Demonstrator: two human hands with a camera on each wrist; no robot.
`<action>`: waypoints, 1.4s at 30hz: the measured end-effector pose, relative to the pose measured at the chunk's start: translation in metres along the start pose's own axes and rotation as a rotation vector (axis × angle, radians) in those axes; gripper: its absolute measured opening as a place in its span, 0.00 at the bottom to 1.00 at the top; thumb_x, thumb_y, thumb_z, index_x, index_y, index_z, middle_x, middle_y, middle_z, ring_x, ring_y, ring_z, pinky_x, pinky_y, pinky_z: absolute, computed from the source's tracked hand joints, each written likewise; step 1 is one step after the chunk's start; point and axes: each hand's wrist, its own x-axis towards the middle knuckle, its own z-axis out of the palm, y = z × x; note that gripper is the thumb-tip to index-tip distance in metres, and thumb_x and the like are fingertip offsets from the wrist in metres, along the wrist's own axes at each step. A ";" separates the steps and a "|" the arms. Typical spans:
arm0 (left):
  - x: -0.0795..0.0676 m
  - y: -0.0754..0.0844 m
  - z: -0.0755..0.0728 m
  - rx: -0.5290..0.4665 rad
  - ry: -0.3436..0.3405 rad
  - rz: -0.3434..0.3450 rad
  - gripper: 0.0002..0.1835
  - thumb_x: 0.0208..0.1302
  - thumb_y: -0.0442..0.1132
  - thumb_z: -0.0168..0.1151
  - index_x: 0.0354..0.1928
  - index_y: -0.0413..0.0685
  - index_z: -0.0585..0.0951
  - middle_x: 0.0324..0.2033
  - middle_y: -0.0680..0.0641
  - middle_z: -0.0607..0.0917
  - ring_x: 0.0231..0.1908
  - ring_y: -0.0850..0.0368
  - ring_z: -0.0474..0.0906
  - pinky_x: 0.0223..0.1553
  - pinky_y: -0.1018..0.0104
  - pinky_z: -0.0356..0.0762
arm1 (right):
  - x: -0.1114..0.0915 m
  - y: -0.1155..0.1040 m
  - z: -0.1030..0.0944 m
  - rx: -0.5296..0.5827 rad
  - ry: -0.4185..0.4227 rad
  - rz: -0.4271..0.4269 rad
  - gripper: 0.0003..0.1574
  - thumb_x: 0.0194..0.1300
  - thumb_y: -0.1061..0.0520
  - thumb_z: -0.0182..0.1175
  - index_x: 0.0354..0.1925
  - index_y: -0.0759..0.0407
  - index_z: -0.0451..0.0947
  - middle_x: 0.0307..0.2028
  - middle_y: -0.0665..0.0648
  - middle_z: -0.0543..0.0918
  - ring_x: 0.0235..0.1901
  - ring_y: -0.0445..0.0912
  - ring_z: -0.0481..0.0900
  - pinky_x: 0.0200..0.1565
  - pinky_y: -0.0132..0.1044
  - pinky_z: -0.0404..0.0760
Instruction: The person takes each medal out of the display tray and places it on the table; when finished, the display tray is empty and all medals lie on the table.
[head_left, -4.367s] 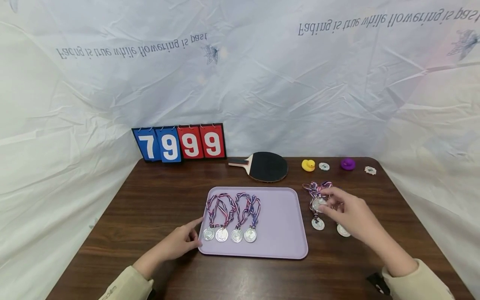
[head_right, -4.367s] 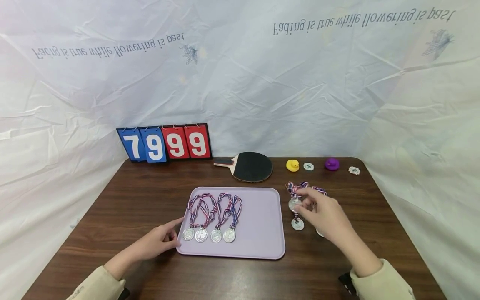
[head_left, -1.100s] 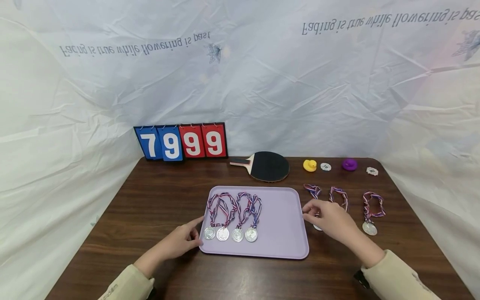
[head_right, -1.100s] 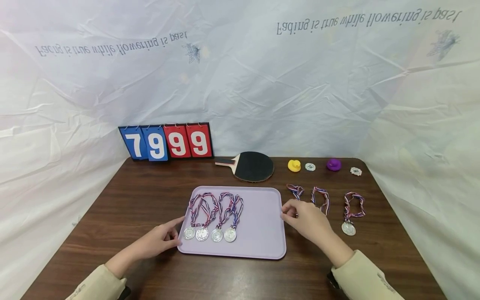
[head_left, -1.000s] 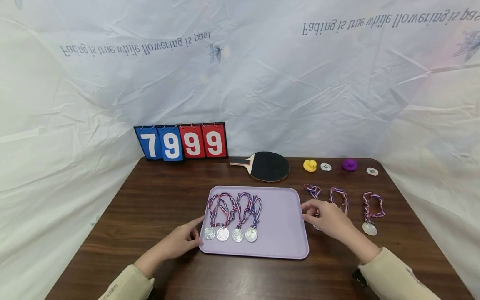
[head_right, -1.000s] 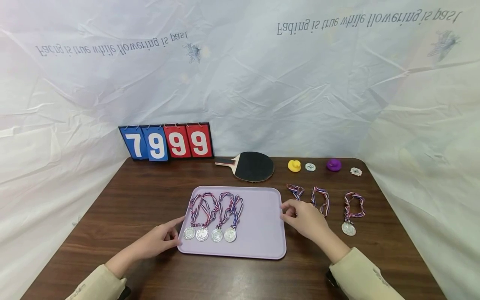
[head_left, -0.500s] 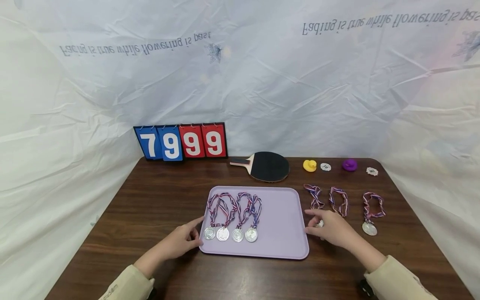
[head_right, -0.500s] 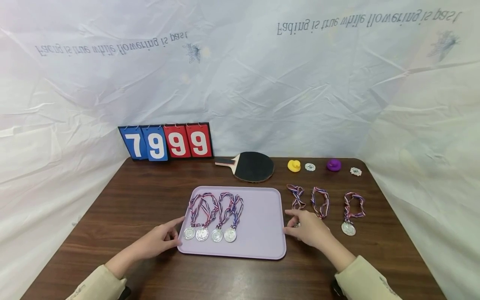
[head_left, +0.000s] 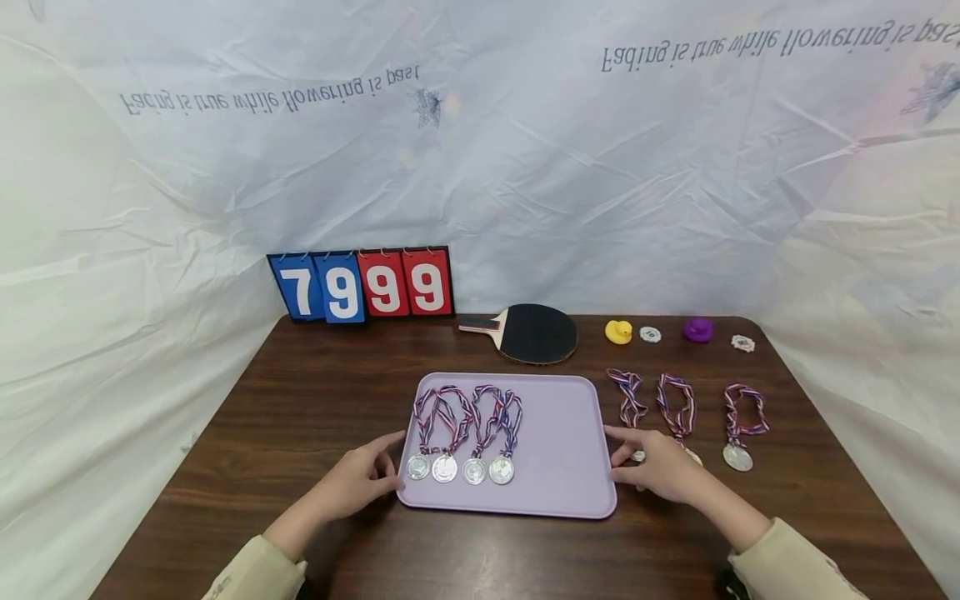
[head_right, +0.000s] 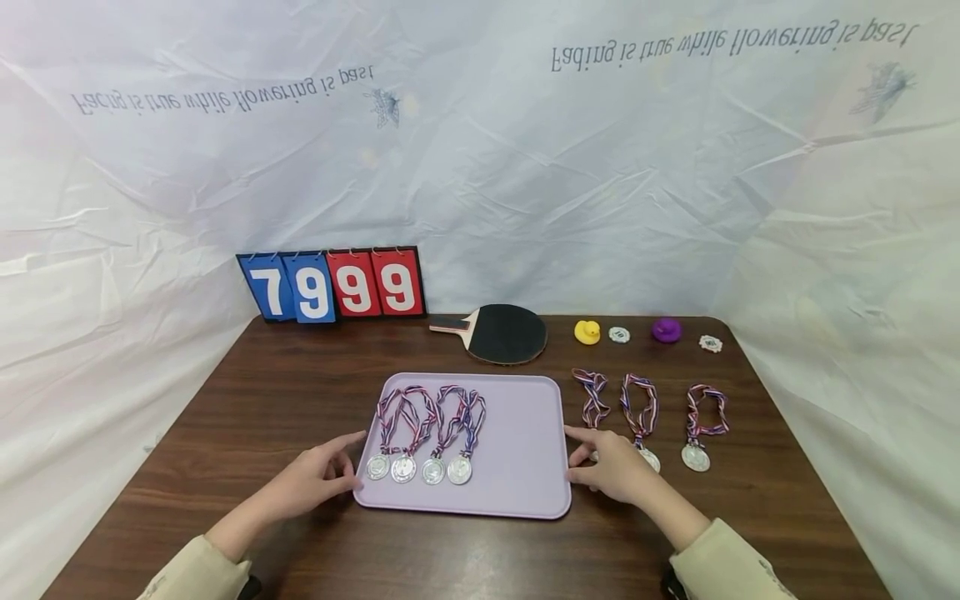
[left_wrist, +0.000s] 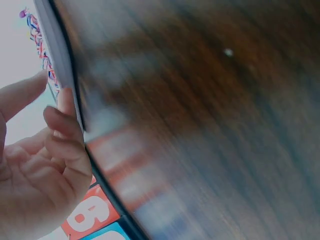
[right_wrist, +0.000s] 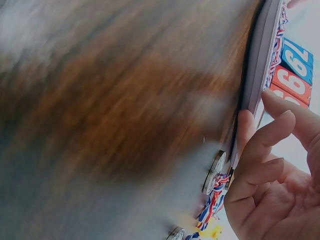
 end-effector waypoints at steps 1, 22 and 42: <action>0.000 0.001 0.000 0.008 0.023 -0.008 0.31 0.51 0.33 0.65 0.58 0.38 0.67 0.22 0.54 0.74 0.16 0.65 0.67 0.19 0.71 0.66 | 0.000 0.000 0.000 0.000 -0.002 -0.003 0.41 0.50 0.54 0.67 0.60 0.63 0.64 0.28 0.48 0.79 0.15 0.42 0.72 0.19 0.34 0.72; 0.019 0.003 0.014 0.178 0.132 -0.138 0.18 0.35 0.45 0.74 0.33 0.53 0.80 0.20 0.54 0.71 0.21 0.61 0.65 0.21 0.68 0.63 | 0.000 0.000 0.000 0.022 -0.010 -0.011 0.43 0.49 0.58 0.67 0.62 0.63 0.62 0.29 0.51 0.80 0.16 0.42 0.73 0.21 0.35 0.73; 0.020 0.003 0.013 0.120 0.153 -0.151 0.15 0.38 0.43 0.74 0.25 0.52 0.75 0.18 0.55 0.72 0.18 0.64 0.65 0.21 0.70 0.63 | -0.001 0.006 0.003 0.082 -0.013 0.002 0.44 0.49 0.56 0.67 0.62 0.61 0.61 0.29 0.52 0.80 0.17 0.44 0.74 0.22 0.36 0.74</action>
